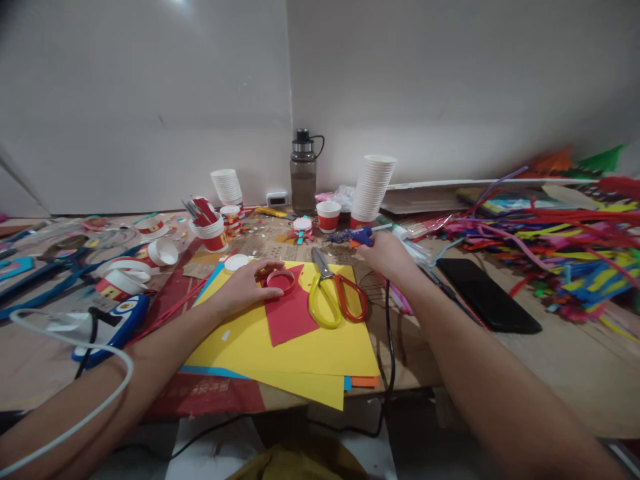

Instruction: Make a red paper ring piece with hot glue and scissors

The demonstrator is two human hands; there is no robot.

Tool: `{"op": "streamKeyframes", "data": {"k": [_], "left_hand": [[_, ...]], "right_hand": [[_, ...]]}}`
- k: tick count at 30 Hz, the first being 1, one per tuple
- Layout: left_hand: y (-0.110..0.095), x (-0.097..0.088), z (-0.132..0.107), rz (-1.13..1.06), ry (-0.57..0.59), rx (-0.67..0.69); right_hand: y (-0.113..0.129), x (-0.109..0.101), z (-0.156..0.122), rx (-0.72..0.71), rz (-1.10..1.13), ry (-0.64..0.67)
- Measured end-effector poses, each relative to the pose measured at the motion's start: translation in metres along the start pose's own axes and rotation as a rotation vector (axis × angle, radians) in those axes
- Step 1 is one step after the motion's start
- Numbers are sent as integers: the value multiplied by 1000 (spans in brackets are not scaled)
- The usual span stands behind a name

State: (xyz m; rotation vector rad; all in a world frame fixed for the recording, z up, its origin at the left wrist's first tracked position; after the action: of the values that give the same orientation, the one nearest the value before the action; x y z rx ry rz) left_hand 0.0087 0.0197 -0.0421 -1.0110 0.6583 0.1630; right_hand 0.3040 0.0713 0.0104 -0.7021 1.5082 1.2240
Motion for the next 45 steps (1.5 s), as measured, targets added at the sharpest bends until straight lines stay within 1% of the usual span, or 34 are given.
{"op": "streamKeyframes", "data": {"k": [3,4,5,6,7,8,10,11,12,14,15,18,20,21,25,27,29,33,37,39,43,45], "left_hand": [[2,0,0,4,-1,14],[2,-1,0,6,-2,19],[2,-1,0,10,-2,24],[2,-1,0,14,-1,28],[2,-1,0,16,0,31],[2,-1,0,17,2,32],[2,-1,0,13,2,29],[2,-1,0,8,4,25],[2,-1,0,2,3,20],[3,0,-1,-9,1,11],[3,0,-1,-11,1,8],[3,1,-1,-5,-1,13],[3,0,0,-2,-1,22],[2,0,0,-3,-2,25],[-1,-1,0,0,3,31],[-2,-1,0,12,5,35],[-3,-1,0,21,4,34],[-2,-1,-1,21,-1,26],[0,0,0,-3,-5,36],[0,0,0,-1,-12,37],[1,0,1,-1,-11,37],[2,0,1,2,-10,31]], "right_hand": [[3,-14,-7,-20,199,-165],[3,-17,-9,-24,305,-214],[4,-18,-10,-24,436,-235],[4,-17,-10,-18,583,-209],[4,-13,-10,5,737,-124],[4,-9,-9,36,874,0],[5,1,-8,93,1038,240],[5,3,-9,108,1073,301],[5,3,-10,104,1099,317],[6,1,-14,61,1178,295],[7,0,-16,46,1237,309],[12,3,-23,62,1364,436],[15,7,-26,87,1369,492],[16,9,-27,86,1357,493],[18,11,-31,61,1316,427],[20,11,-34,44,1308,422],[23,10,-38,1,1300,453],[31,9,-46,-143,1285,526],[31,10,-50,-257,1201,535],[30,12,-51,-269,1167,543],[28,12,-54,-245,1111,575],[28,10,-56,-269,1065,589]]}}
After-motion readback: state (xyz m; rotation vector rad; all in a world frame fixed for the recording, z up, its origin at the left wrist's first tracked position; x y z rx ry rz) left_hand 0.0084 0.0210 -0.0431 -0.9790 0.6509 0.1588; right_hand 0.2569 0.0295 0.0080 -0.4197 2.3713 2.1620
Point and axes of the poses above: each hand's wrist, its own z-axis towards the middle knuckle, its own x-axis out of the palm, y = z × x, the point moved 3 cm from there along z, towards the middle knuckle, and after that the axes turned 15 degrees about x, right-handed, at the moved point
